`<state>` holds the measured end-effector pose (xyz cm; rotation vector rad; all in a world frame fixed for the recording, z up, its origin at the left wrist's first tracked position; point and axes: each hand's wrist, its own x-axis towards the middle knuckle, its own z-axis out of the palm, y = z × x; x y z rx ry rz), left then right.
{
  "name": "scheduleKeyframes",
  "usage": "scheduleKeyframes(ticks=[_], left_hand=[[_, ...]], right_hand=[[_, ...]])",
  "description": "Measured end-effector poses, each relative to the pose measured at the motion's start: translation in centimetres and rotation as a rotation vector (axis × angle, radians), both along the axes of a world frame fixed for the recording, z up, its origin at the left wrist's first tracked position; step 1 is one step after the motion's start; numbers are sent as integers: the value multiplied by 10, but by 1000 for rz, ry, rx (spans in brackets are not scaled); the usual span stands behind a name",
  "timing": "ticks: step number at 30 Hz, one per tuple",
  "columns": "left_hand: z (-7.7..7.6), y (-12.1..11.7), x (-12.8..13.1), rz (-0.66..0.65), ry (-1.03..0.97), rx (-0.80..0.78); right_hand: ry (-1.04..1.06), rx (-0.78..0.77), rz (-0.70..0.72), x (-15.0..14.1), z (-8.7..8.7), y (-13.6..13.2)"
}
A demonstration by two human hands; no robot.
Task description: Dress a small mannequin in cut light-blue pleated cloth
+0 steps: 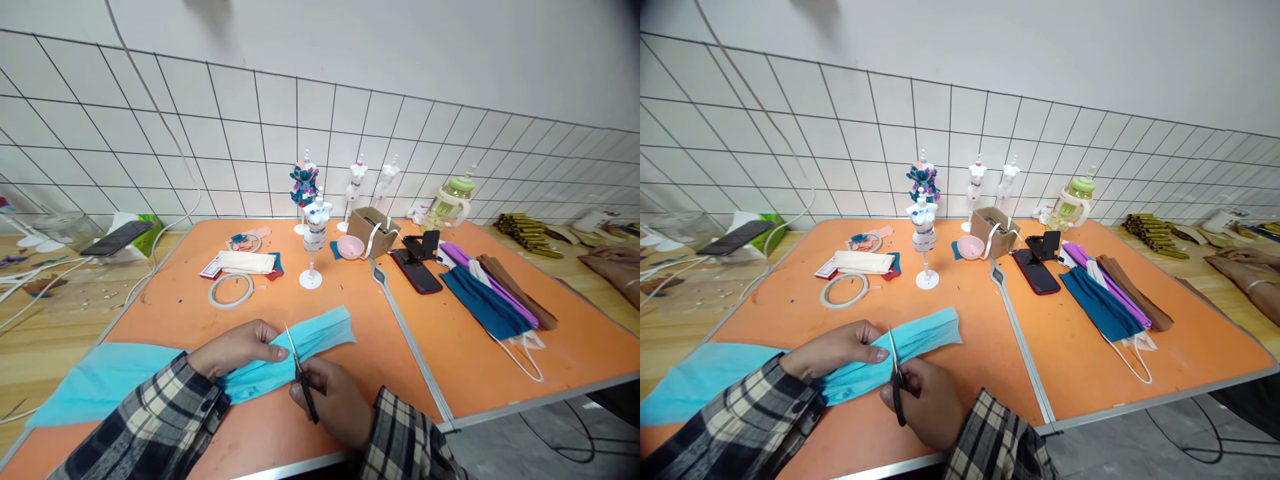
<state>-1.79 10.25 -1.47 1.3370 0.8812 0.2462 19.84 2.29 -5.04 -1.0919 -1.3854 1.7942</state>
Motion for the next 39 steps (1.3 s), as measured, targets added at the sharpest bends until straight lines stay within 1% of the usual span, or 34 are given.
scheduleKeyframes(ticks=[2, 6, 11, 17, 21, 24, 28, 31, 33, 34, 36, 37, 38, 39], left_hand=[[1, 0, 1, -4, -8, -9], [3, -1, 2, -55, -11, 4], [3, -1, 2, -32, 48, 13], [4, 0, 1, -80, 62, 35], [3, 0, 1, -59, 62, 2], [2, -1, 1, -40, 84, 10], [1, -1, 0, -13, 103, 24], [4, 2, -7, 10, 103, 42], [9, 5, -13, 70, 91, 86], [12, 6, -16, 128, 93, 139], [19, 9, -18, 264, 124, 308], [22, 9, -17, 314, 152, 405], [24, 9, -15, 344, 183, 496], [26, 8, -11, 359, 209, 574]], right_hand=[[-8, 6, -2, 0, 0, 0], [9, -9, 13, 1, 3, 1], [15, -8, 21, 1, 2, 3], [39, -35, 28, 1, 0, 4], [33, -21, 17, 3, 1, 4], [2, -7, 16, 2, 1, 4], [-43, -40, -9, 0, 0, 3], [-65, -59, -9, 9, 4, 5], [-139, 39, -35, 24, 13, 11], [-226, 146, -76, 33, 19, 15], [-536, 417, -170, 50, 30, 28], [-714, 508, -175, 57, 33, 35], [-855, 547, -141, 62, 36, 42], [-913, 553, -116, 65, 36, 49]])
